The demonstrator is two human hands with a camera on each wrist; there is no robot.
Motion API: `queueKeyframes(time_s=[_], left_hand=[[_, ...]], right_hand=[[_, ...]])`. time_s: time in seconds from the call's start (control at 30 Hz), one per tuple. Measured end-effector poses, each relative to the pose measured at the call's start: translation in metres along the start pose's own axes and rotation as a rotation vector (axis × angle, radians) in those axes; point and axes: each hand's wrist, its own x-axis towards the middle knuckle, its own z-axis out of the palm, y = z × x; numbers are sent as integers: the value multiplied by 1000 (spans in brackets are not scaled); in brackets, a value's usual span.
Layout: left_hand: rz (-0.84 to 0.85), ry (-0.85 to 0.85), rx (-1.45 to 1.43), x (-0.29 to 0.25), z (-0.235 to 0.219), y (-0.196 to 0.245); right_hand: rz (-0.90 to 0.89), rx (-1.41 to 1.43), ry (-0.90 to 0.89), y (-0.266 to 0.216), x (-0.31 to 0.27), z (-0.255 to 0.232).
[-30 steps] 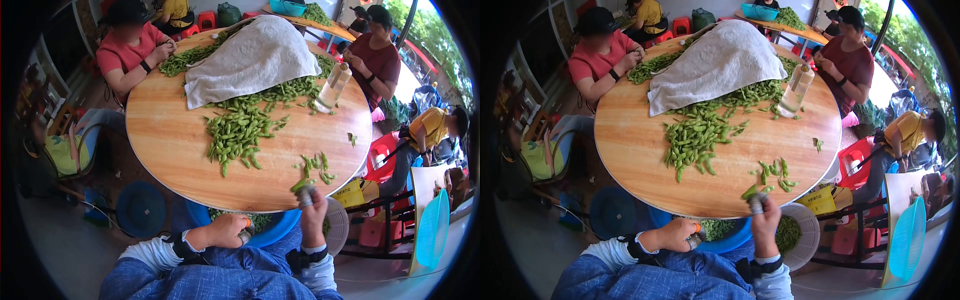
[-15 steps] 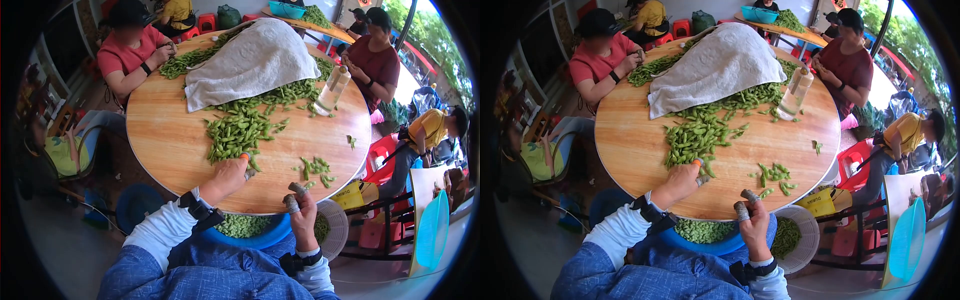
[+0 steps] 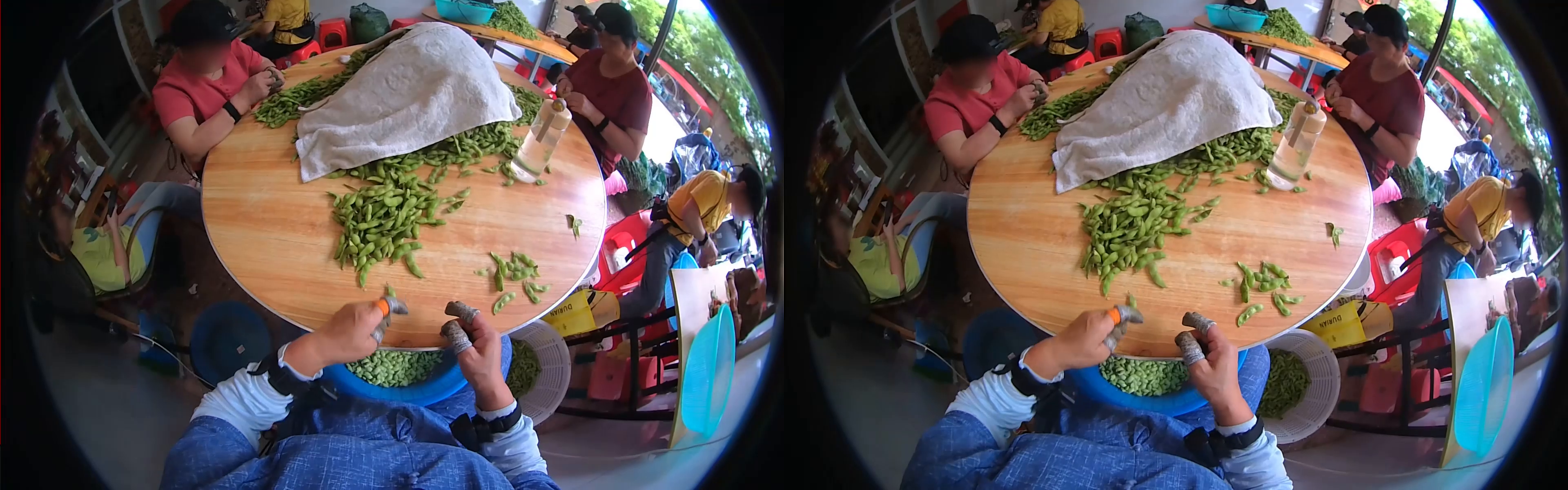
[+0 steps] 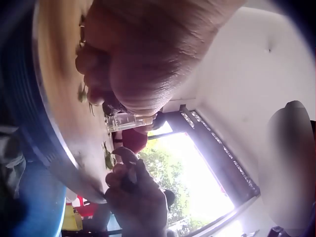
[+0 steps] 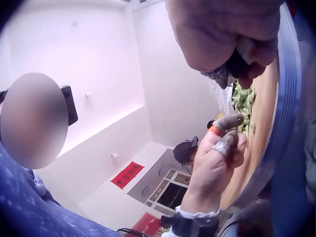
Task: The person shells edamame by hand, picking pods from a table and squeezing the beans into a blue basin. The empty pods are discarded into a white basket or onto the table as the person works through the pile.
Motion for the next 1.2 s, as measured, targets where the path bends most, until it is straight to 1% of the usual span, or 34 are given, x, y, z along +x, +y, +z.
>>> queueKeyframes(time_s=[0.07,0.17,0.27,0.37,0.47,0.5,0.6,0.63,0.7,0.73,0.8,0.83,0.9,0.97,1.07,1.17,1.2], left_hand=[[212,32,-114,-17,13,8],[267,-27,13,-31,21,8],[371,117,0,-25,14,14],[65,385,142,-8,12,9],[-50,364,343,15,13,-13],[-83,338,317,19,13,-15],[-105,266,351,21,13,-13],[-78,281,304,19,14,-15],[-23,311,212,12,17,-19],[-68,311,27,8,21,-17],[-158,307,-342,-1,24,-5],[-154,314,-386,-4,16,16],[-91,314,-472,-10,16,31],[-14,311,-575,-14,23,31],[178,330,-236,-15,26,21],[306,332,-194,-16,22,17],[317,317,-171,-18,21,16]], right_hand=[[-9,4,3,1,1,-3],[-8,3,-5,3,2,-3],[-10,-15,-7,4,2,-2],[-9,-30,-7,3,2,-1],[2,-23,-17,3,0,2],[7,-19,-21,2,-1,3],[18,-27,-58,-1,-4,5],[35,9,-85,2,-3,6],[118,140,-114,-9,-4,12],[160,205,-128,-14,-4,14],[261,231,-187,-18,-2,14],[313,244,-218,-18,-2,14],[337,301,-271,-17,-3,13],[347,349,-299,-18,-4,11],[359,414,-299,-22,-9,8],[373,479,-304,-21,-12,7],[368,491,-312,-20,-13,6]])
